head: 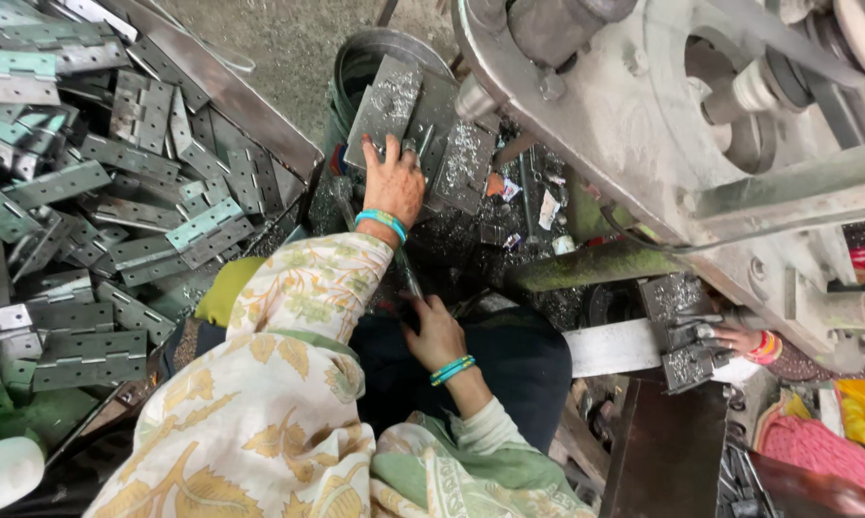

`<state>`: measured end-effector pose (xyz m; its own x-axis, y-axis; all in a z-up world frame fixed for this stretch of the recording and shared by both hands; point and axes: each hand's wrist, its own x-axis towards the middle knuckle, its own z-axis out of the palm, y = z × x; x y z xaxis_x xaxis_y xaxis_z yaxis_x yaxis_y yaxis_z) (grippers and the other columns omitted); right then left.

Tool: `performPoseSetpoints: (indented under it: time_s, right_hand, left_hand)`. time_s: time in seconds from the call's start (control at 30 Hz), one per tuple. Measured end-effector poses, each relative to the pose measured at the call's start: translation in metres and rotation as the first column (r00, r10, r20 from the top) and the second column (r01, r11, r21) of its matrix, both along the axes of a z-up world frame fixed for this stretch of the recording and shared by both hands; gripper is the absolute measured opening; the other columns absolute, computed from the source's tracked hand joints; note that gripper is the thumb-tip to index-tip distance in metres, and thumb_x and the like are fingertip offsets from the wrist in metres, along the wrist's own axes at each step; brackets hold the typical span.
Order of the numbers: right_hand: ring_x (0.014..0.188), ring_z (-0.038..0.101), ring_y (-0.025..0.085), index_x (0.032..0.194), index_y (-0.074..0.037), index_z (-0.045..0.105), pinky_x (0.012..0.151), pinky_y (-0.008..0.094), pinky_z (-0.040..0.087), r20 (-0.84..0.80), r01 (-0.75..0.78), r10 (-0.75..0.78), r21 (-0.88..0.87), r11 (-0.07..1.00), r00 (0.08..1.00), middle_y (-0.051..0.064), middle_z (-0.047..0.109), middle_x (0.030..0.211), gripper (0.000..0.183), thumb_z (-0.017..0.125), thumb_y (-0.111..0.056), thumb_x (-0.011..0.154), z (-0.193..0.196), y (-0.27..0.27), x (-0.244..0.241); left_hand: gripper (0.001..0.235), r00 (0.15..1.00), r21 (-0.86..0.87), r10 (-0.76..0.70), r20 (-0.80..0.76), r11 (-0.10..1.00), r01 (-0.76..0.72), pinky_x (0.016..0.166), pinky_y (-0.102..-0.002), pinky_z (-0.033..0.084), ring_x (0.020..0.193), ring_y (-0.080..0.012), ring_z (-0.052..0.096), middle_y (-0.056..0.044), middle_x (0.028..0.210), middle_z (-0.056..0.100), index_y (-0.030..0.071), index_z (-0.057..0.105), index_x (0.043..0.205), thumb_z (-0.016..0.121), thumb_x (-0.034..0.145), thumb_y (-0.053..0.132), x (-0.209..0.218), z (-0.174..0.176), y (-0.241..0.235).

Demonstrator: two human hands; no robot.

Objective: The person processes metal hinges by placing each piece individually into a machine and operating a lever to punch holes. The processed hinges are سپس set aside while new ones are taken from the workspace.

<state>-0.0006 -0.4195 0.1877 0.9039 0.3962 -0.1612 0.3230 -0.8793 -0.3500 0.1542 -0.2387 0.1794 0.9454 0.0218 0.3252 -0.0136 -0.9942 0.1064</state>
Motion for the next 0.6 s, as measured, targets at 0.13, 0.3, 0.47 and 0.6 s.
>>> performPoseSetpoints:
  time_s: [0.13, 0.3, 0.47, 0.6]
  right_hand:
    - [0.098, 0.068, 0.042, 0.124, -0.016, 0.068, 0.08, 0.051, 0.057, 0.004, -0.061, 0.061, -0.071, 0.996, 0.998, 0.016, 0.066, 0.11, 0.043, 0.075, -0.03, 0.084, 0.025, -0.001, 0.019]
    - [0.095, 0.069, 0.042, 0.12, -0.016, 0.071, 0.08, 0.052, 0.057, 0.014, -0.041, 0.044, -0.136, 0.99, 0.999, 0.017, 0.067, 0.108, 0.037, 0.074, -0.033, 0.087, 0.03, 0.004, 0.031]
    - [0.09, 0.067, 0.044, 0.118, -0.02, 0.071, 0.075, 0.052, 0.058, 0.127, -0.016, 0.005, 0.081, 0.997, 0.992, 0.019, 0.063, 0.116, 0.035, 0.074, -0.025, 0.084, -0.035, -0.002, -0.015]
    - [0.095, 0.069, 0.04, 0.116, -0.024, 0.072, 0.078, 0.05, 0.058, 0.039, 0.075, -0.078, 0.066, 0.995, 0.996, 0.013, 0.066, 0.111, 0.029, 0.072, -0.025, 0.087, -0.054, -0.007, -0.023]
  left_hand:
    - [0.031, 1.0, -0.041, -0.028, 0.0, 0.999, 0.028, 0.11, -0.077, 0.022, 0.135, -0.0414, 0.04, -0.009, 0.123, 0.066, 0.01, 0.079, 0.107, 0.054, 0.094, 0.025, -0.001, -0.003, -0.001]
    - [0.031, 1.0, -0.02, -0.023, -0.015, 1.0, 0.023, 0.11, -0.077, 0.022, 0.136, -0.041, 0.04, -0.01, 0.122, 0.066, 0.009, 0.079, 0.108, 0.054, 0.096, 0.024, 0.005, -0.005, -0.001]
    - [0.031, 1.0, -0.026, 0.001, 0.024, 1.0, 0.0, 0.111, -0.076, 0.023, 0.137, -0.0406, 0.039, -0.01, 0.125, 0.066, 0.008, 0.078, 0.11, 0.055, 0.095, 0.023, 0.006, -0.004, -0.001]
    - [0.032, 1.0, -0.028, -0.022, 0.007, 0.999, 0.022, 0.11, -0.076, 0.023, 0.138, -0.0419, 0.038, -0.009, 0.125, 0.066, 0.008, 0.078, 0.11, 0.056, 0.093, 0.023, -0.002, -0.006, -0.002]
